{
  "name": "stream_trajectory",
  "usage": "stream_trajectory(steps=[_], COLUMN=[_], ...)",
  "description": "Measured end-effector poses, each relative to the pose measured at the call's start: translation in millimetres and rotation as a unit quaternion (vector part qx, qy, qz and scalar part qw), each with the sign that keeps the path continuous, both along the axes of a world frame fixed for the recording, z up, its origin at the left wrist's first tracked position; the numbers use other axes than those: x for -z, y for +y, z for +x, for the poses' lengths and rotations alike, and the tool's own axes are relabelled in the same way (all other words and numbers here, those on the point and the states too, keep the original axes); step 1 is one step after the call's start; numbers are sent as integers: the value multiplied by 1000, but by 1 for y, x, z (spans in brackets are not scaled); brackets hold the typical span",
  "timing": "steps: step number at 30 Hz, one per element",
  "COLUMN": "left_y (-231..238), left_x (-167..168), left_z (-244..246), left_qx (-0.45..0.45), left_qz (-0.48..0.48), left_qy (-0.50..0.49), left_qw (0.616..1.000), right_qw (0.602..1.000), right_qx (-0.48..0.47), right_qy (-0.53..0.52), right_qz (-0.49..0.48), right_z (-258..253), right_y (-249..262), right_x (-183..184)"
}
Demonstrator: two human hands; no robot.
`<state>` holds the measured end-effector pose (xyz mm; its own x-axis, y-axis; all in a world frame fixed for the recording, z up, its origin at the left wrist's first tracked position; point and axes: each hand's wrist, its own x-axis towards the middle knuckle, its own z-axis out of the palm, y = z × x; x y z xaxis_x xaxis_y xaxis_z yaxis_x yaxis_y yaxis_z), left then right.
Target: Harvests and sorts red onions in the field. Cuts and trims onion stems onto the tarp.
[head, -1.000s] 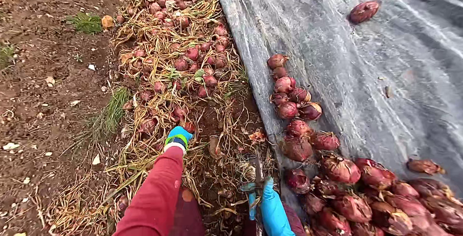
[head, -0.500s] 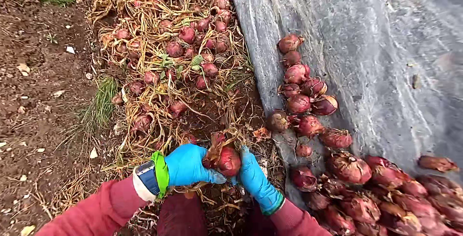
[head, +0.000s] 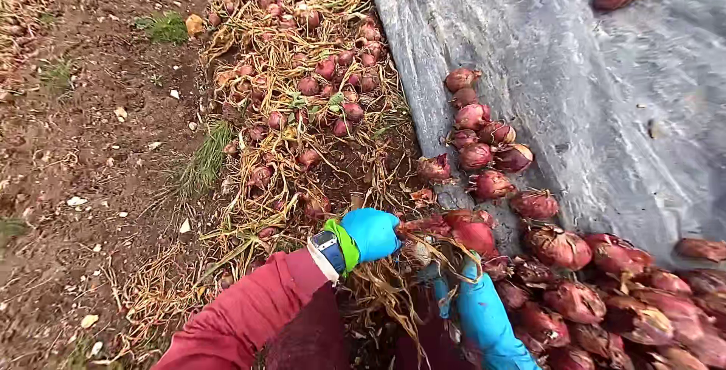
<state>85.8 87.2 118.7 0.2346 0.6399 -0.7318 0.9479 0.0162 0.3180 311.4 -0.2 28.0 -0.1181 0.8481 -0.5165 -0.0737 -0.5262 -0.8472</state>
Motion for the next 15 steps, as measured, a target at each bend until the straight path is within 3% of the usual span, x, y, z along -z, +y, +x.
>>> stream_trajectory(steps=[3,7,9,11,13,15], left_y=[35,25,7,-5,-18,-28], left_x=[34,132,171,186,185,173], left_z=[-75,-170,-187,-192,-196,-197], left_qx=[-122,-86,-136,-233,-311,-344], left_qz=[74,37,22,24,-3,-18], left_qy=[129,194,209,227,231,191], left_qw=[981,976,968,945,922,919], right_qw=[991,995,994,988,972,966], right_qx=[121,50,18,19,39,-7], right_qy=[31,29,42,73,114,99], right_qz=[-36,-80,-100,-138,-204,-239], right_z=[14,-8,-28,-45,-63,-84], right_y=[-3,-16,-17,-15,-14,-4], right_x=[9,31,39,58,81,82])
